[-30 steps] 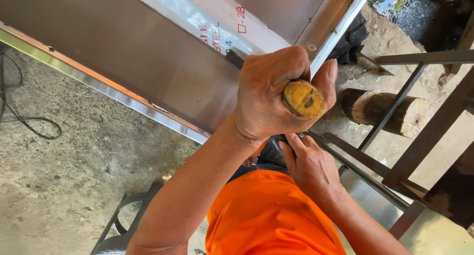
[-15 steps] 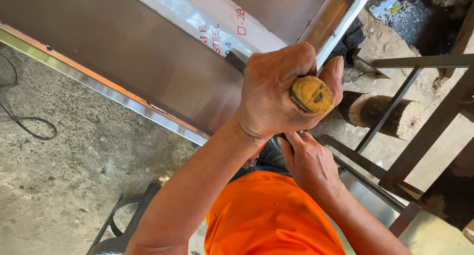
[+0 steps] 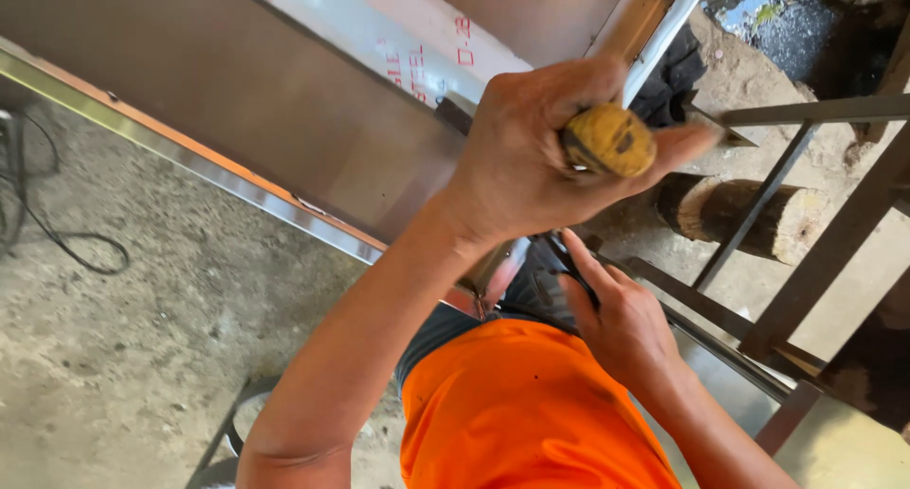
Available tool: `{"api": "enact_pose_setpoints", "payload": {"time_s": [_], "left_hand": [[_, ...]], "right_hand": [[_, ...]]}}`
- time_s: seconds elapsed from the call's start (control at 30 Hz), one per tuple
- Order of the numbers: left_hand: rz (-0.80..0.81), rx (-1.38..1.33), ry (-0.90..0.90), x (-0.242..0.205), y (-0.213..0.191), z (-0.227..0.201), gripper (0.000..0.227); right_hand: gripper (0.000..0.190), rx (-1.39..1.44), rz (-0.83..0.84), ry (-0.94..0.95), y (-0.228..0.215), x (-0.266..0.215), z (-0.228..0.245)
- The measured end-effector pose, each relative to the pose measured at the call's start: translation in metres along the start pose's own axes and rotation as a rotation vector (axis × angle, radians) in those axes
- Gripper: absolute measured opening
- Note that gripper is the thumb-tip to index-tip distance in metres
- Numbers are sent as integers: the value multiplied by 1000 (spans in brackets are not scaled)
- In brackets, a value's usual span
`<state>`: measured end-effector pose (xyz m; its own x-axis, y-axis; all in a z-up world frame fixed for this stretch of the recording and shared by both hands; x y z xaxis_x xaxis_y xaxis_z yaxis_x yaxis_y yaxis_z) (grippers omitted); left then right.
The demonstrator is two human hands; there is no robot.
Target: The person measures a stainless steel frame with a tape measure, positions a locking clamp on its edge, and tack welds the frame joints using an electrode holder, striking arcs that produce sparks. They use a chipping hammer to tap and clean the weld points and reposition the clamp along the frame while working around its corners.
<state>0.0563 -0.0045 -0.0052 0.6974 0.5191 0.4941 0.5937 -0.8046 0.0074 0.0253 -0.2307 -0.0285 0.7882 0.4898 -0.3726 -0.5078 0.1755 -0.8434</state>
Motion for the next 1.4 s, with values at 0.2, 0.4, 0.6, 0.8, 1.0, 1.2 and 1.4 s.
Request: {"api": "enact_pose_setpoints", "payload": {"time_s": [0.2,0.4,0.6,0.8,1.0,1.2,1.4], "left_hand": [[387,135,-144,-39,-29,86,24],[473,220,-305,-74,-28,139,36],[402,141,-392,-82,-13,158,50],[245,-68,-636,-92,-14,157,44],[286,-233,-634,-92,-27,144,44],[196,-430,-673,-96,-15,142,43],[177,-108,-556,-105,-12,151,46]], "right_hand": [[56,229,-175,82,-4,-22,-34],[57,283,-271,160,8,-38,-51],[58,298,-307,237,18,-50,-47],[57,322,-360,168,28,-55,-45],[57,330,-309,194,28,-48,-40],[57,365,-307,119,28,-47,-41],[58,360,-218,97,28,-43,-33]]}}
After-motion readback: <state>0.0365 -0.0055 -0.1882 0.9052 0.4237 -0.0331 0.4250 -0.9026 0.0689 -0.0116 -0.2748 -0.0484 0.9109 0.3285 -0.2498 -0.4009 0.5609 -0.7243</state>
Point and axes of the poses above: each hand's wrist, its own x-axis towards the middle knuckle, its own y-axis out of the palm, z = x × y, the point moved 1 cm from there along x, towards the middle knuckle, and after that the axes turned 8 degrees about -z, right-handed, at the moved point
